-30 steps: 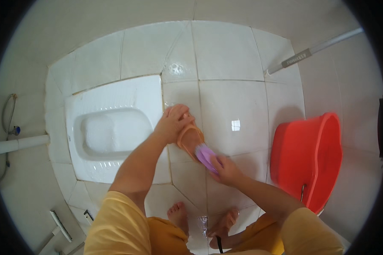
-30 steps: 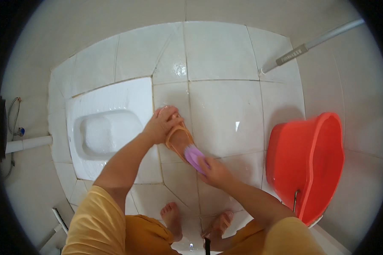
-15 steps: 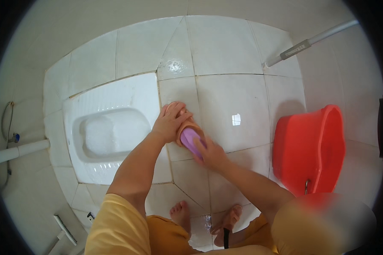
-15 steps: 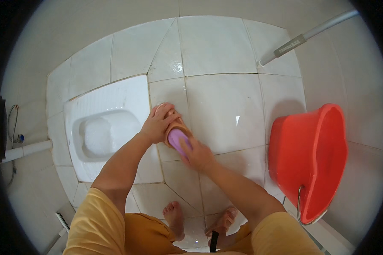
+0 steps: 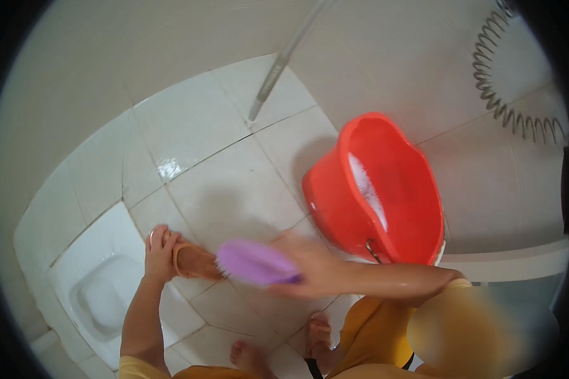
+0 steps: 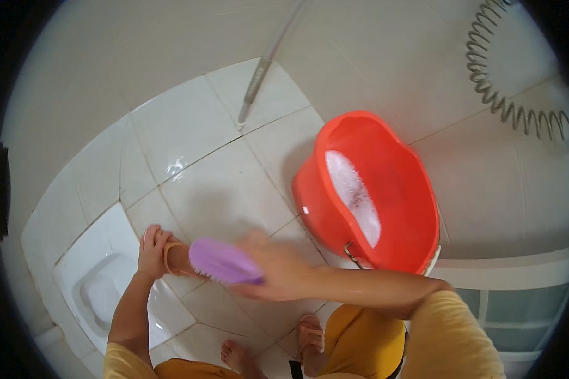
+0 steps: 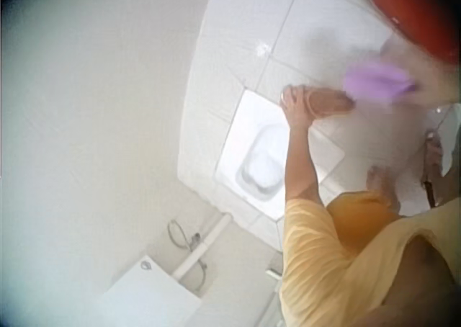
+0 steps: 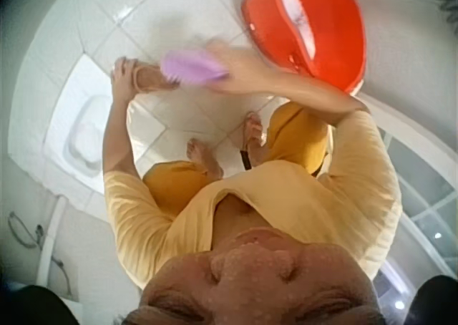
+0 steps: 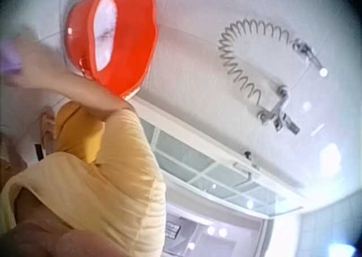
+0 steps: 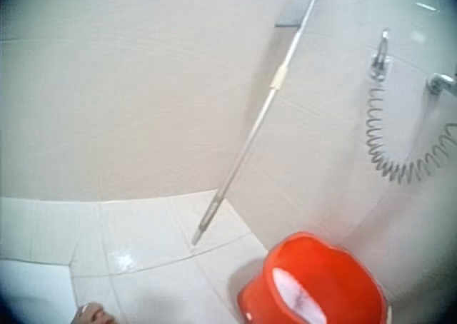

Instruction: Cleaning a pair of rubber slippers with a brush and soapy water in a bathroom.

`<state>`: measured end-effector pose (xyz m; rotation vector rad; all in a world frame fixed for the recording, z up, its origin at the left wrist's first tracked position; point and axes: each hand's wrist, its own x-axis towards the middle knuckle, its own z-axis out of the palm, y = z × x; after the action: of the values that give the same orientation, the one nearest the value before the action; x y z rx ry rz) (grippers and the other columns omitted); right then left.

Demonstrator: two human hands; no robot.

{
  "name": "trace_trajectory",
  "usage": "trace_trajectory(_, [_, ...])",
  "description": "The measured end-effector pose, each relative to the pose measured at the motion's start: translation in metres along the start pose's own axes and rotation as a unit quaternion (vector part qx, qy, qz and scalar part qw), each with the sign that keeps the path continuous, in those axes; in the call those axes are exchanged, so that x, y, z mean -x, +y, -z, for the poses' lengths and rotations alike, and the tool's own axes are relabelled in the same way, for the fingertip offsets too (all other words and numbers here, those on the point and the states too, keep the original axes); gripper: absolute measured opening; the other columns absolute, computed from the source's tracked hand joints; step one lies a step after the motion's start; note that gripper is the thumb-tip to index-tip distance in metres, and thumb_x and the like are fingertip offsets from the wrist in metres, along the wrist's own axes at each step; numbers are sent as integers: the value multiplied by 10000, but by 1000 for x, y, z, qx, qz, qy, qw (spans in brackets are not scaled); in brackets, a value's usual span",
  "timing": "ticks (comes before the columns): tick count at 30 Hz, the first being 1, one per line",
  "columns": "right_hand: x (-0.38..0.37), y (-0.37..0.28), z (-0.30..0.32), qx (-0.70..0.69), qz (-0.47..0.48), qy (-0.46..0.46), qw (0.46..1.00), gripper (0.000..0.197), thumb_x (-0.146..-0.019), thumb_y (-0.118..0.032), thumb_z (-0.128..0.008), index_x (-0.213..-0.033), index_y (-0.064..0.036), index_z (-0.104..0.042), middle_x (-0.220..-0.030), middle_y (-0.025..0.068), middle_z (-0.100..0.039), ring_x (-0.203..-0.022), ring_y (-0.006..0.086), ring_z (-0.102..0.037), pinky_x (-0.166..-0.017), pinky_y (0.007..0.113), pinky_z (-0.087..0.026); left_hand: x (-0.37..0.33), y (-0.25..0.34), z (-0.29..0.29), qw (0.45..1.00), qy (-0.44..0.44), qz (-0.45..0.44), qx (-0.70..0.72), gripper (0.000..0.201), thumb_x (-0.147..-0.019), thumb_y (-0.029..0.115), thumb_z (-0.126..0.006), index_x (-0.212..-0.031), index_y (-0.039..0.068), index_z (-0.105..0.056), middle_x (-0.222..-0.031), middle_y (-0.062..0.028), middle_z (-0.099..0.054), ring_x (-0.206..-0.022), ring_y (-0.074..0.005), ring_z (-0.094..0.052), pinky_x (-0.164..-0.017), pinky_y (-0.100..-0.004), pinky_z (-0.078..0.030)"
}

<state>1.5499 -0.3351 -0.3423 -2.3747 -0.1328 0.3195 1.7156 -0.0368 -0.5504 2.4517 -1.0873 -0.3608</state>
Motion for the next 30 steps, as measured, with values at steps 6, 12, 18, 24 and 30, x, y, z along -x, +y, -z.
trace_trajectory(6, [97,85,130,-186,-212,463,840,362,-739,-126,-750,-984,-16,-507,-885,67,-588,-822,184,-612,-723,362,-523,1,33,-8,992,-14,126,21,985,-418,252,-935,-1289,234,-475,-1436,-120,-242,-1328,-391,-241,-1101,-462,-292])
trace_trajectory(12, [93,267,71,234,-464,253,816,419,-720,-195,-721,-1033,14,-538,-965,141,-623,-834,222,-622,-759,361,-511,-7,27,-17,991,-38,119,-53,948,-459,267,-914,-1296,244,-469,-1439,-113,-250,-1359,-328,-233,-1113,-450,-251])
trace_trajectory(18, [90,238,91,-330,-347,232,847,454,-784,-167,-639,-1177,47,-562,-1030,89,-643,-879,191,-619,-798,341,-506,1,20,-22,988,-3,151,-30,959,-433,364,-906,-1278,238,-470,-1378,-108,-303,-1348,-300,-254,-1104,-464,-208])
trace_trajectory(24, [107,86,184,-227,-168,296,913,643,-793,-267,-646,-1330,36,-463,-1205,99,-585,-1081,187,-572,-957,324,-439,-10,49,-21,975,1,220,-26,1034,-378,533,-894,-1260,195,-474,-1304,-129,-324,-1285,-340,-255,-1084,-536,-169])
trace_trajectory(30, [-40,33,14,-34,-105,55,992,703,-880,-141,-566,-1500,-144,-236,-1325,200,-427,-1150,310,-514,-968,376,-429,10,42,-35,973,35,229,-14,1073,-388,583,-883,-1263,136,-450,-1291,-160,-300,-1264,-360,-228,-1080,-511,-162])
